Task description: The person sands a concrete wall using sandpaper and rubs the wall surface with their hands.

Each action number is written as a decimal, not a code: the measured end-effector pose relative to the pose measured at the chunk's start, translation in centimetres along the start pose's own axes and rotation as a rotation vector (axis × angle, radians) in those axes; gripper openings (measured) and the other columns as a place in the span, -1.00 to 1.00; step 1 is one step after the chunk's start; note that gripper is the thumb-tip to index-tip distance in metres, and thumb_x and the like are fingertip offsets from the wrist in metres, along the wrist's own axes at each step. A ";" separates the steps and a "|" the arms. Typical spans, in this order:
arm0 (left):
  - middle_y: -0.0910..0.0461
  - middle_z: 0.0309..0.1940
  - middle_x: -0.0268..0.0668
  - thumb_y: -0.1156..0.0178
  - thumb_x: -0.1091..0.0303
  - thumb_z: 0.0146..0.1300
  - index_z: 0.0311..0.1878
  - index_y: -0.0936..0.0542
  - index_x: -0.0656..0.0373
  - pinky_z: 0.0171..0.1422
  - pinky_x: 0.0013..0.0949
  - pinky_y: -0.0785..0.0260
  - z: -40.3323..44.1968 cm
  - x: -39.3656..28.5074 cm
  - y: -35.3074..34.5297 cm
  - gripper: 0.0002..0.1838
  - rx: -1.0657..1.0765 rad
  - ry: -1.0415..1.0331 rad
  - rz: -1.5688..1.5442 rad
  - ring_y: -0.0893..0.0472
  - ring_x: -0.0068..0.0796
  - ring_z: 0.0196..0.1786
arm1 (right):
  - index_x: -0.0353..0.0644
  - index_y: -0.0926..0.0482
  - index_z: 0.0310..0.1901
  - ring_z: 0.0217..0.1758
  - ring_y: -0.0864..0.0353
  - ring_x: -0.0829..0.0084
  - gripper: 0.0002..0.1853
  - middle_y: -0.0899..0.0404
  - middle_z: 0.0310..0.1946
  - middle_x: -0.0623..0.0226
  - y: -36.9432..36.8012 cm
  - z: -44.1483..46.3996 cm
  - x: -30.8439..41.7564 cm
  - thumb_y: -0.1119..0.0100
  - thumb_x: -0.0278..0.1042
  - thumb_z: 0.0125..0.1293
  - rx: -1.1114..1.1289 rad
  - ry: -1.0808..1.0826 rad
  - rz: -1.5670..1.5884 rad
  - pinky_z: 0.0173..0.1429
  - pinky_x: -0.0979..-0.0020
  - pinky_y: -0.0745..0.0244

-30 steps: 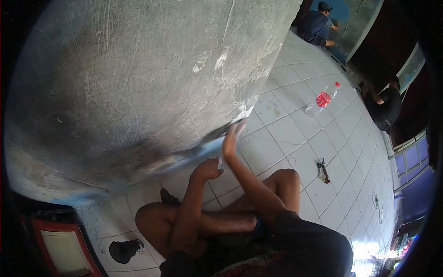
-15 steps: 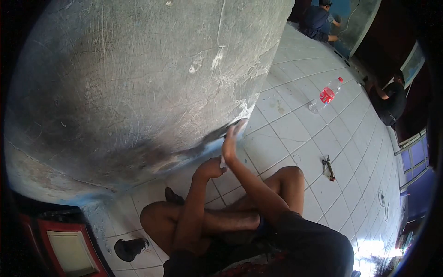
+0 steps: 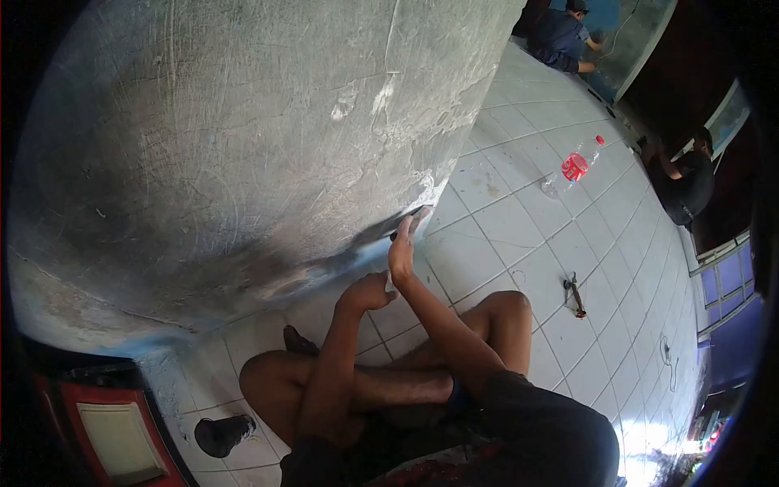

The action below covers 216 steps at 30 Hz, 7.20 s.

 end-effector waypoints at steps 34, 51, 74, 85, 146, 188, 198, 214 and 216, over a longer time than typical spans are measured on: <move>-0.53 0.01 0.10 -0.23 0.07 0.15 0.08 -0.46 0.28 0.22 -0.11 -0.32 -1.0 -1.5 1.5 -0.45 0.002 0.060 0.009 -0.50 0.07 0.12 | -0.17 0.45 0.46 0.51 0.10 0.23 -0.22 0.32 0.52 0.12 0.1 0.4 -3.2 0.41 0.13 0.50 0.024 0.120 0.050 0.49 0.33 0.15; -0.54 0.03 0.06 -0.22 0.01 0.16 0.11 -0.44 0.26 0.24 -0.11 -0.31 -0.4 -0.7 0.8 -0.41 0.027 0.027 0.054 -0.50 0.02 0.14 | -0.38 0.33 0.44 0.57 0.46 0.12 -0.28 0.44 0.50 -0.01 2.8 2.5 -1.3 0.42 0.00 0.52 0.051 0.141 -0.158 0.56 0.26 0.53; -0.59 -0.20 -0.13 -0.20 -0.13 0.20 0.13 -0.50 0.26 0.05 -0.24 -0.37 -2.2 -4.2 2.8 -0.34 -0.002 0.343 -0.406 -0.55 -0.25 -0.15 | -0.42 -0.38 0.13 0.09 -0.48 0.36 -0.56 -0.50 0.03 0.22 13.2 -4.0 -2.6 0.10 -0.17 0.47 0.759 -0.477 0.554 0.23 0.36 -0.33; -0.48 0.14 -0.02 0.00 0.25 0.35 0.19 -0.42 0.35 0.34 -0.19 -0.23 -1.2 -8.4 -0.1 -0.56 -0.678 -0.263 0.614 -0.44 -0.29 0.25 | -0.26 -0.47 -0.02 -0.05 -0.55 0.36 -0.51 -0.58 -0.21 0.21 15.9 2.4 -4.4 0.19 0.07 0.45 0.242 -0.414 0.375 -0.06 0.36 -0.43; -0.11 0.45 -0.56 -0.06 0.14 0.32 0.42 -0.21 0.00 0.48 -0.41 0.07 8.3 -3.9 2.6 -0.38 -0.285 -0.149 0.914 -0.15 -0.67 0.41 | -0.21 -0.45 -0.22 -0.35 -0.52 0.35 -0.54 -0.52 -0.41 0.28 17.9 2.3 -4.6 0.21 0.08 0.44 0.119 -0.667 0.689 -0.23 0.36 -0.41; -0.33 0.32 -0.46 0.02 -0.10 0.32 0.44 -0.15 0.02 0.31 -0.40 -0.16 3.0 -10.4 9.4 -0.29 -0.783 -0.187 1.199 -0.37 -0.59 0.22 | -0.25 -0.48 -0.28 -0.42 -0.55 0.39 -0.43 -0.54 -0.46 0.23 17.3 1.1 -1.5 0.31 0.15 0.47 0.263 -0.496 0.500 -0.25 0.41 -0.42; -0.29 0.34 -0.47 -0.06 -0.05 0.25 0.41 -0.22 -0.02 0.49 -0.27 0.10 5.7 -1.6 1.6 -0.31 -0.331 -0.156 1.342 -0.25 -0.48 0.35 | -0.24 -0.50 -0.28 -0.43 -0.55 0.42 -0.44 -0.55 -0.47 0.26 17.3 1.7 -3.2 0.30 0.15 0.47 0.249 -0.542 0.412 -0.27 0.43 -0.41; -0.28 0.35 -0.51 -0.06 0.02 0.29 0.44 -0.16 0.01 0.38 -0.44 -0.11 5.7 -0.9 1.3 -0.31 -0.328 -0.118 1.076 -0.31 -0.47 0.28 | -0.30 -0.51 -0.30 -0.51 -0.54 0.40 -0.36 -0.56 -0.51 0.20 16.2 2.2 -4.0 0.36 0.19 0.47 0.279 -0.505 0.362 -0.39 0.40 -0.40; -0.27 0.36 -0.52 -0.06 0.03 0.30 0.46 -0.13 -0.02 0.39 -0.43 -0.11 4.9 -1.4 2.6 -0.30 -0.347 -0.130 0.942 -0.32 -0.47 0.26 | -0.30 -0.51 -0.30 -0.50 -0.54 0.40 -0.36 -0.56 -0.51 0.20 16.1 1.6 -4.1 0.35 0.19 0.47 0.269 -0.546 0.371 -0.38 0.41 -0.40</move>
Point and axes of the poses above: each hand's wrist, its own z-axis towards the middle knuckle, its own y-axis out of the back of the hand, x = y × z, the point moved 1 cm from there along z, towards the middle knuckle
